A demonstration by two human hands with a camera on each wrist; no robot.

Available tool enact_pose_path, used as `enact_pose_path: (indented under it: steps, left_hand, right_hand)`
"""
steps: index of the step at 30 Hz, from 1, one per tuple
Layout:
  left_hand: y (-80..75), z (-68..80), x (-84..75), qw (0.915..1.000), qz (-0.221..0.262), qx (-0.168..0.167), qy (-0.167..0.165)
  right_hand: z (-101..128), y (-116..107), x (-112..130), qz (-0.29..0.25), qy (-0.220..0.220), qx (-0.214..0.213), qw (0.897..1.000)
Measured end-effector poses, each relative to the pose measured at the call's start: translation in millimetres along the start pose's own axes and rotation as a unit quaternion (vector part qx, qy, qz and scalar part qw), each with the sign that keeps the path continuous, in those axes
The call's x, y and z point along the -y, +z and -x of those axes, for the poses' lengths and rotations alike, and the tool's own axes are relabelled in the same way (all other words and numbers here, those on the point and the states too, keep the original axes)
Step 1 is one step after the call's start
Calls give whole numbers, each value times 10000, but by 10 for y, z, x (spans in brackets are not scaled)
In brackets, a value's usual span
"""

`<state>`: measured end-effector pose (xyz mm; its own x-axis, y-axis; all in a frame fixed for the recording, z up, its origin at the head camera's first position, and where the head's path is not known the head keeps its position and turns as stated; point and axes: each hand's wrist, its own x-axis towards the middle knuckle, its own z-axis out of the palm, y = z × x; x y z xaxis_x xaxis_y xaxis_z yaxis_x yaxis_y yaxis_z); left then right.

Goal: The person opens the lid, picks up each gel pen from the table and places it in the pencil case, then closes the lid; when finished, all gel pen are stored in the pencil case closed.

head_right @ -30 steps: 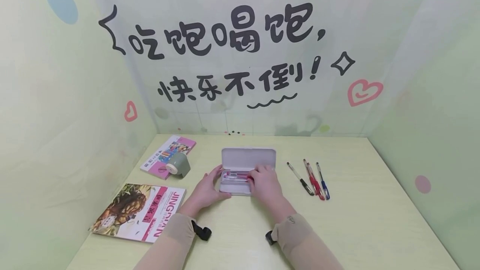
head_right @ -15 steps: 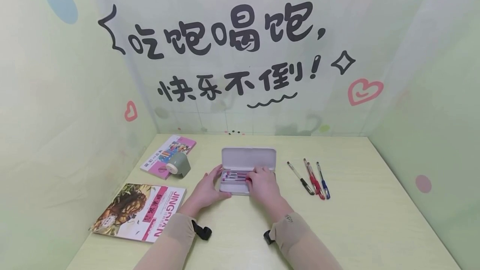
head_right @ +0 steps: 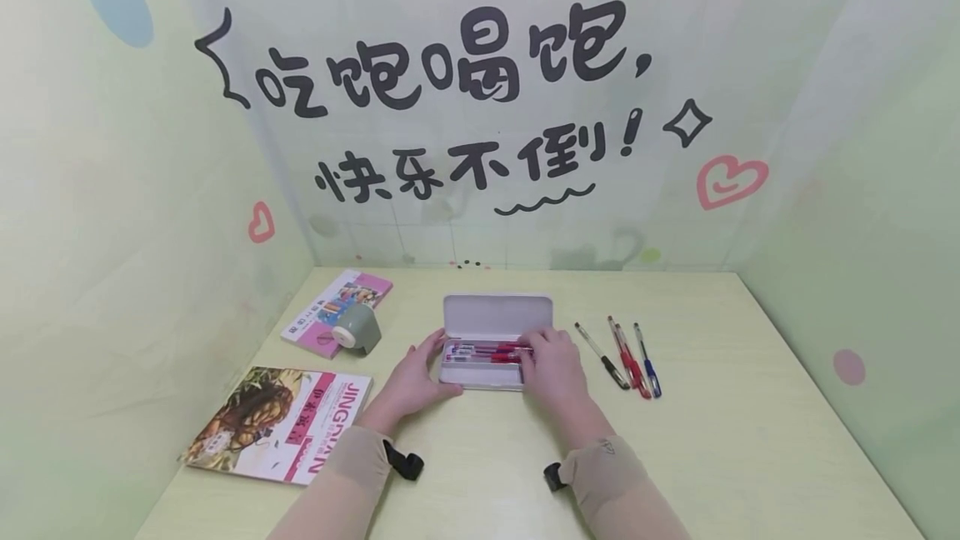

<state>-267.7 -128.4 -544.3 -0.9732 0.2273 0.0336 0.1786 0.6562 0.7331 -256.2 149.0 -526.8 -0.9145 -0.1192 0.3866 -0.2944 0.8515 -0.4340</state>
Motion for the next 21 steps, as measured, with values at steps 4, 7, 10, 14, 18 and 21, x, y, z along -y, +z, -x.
enact_pose_path:
  steps: [4,7,10,14,18,21]
  left_hand:
    - [-5,-2,-3,10000,1,11,28]
    - [-7,0,-8,10000,22,1,9]
    - [-5,4,-9,10000,31,-8,-41]
    - [-6,2,-8,9999,31,5,-133]
    - [-4,5,-8,9999,34,27,-145]
    - [0,-4,3,9999,-16,38,-132]
  right_hand:
    - [42,-118,-213,-216,517,-168,9983]
    - [84,-209,-404,-239,909,-232,9953]
    - [139,-318,-588,-260,1195,-307,9920]
    - [220,-485,-778,-315,1471,-529,9872]
    - [283,-612,-915,-204,1660,-743,9831]
    - [318,-662,-990,-191,1847,-710,9800]
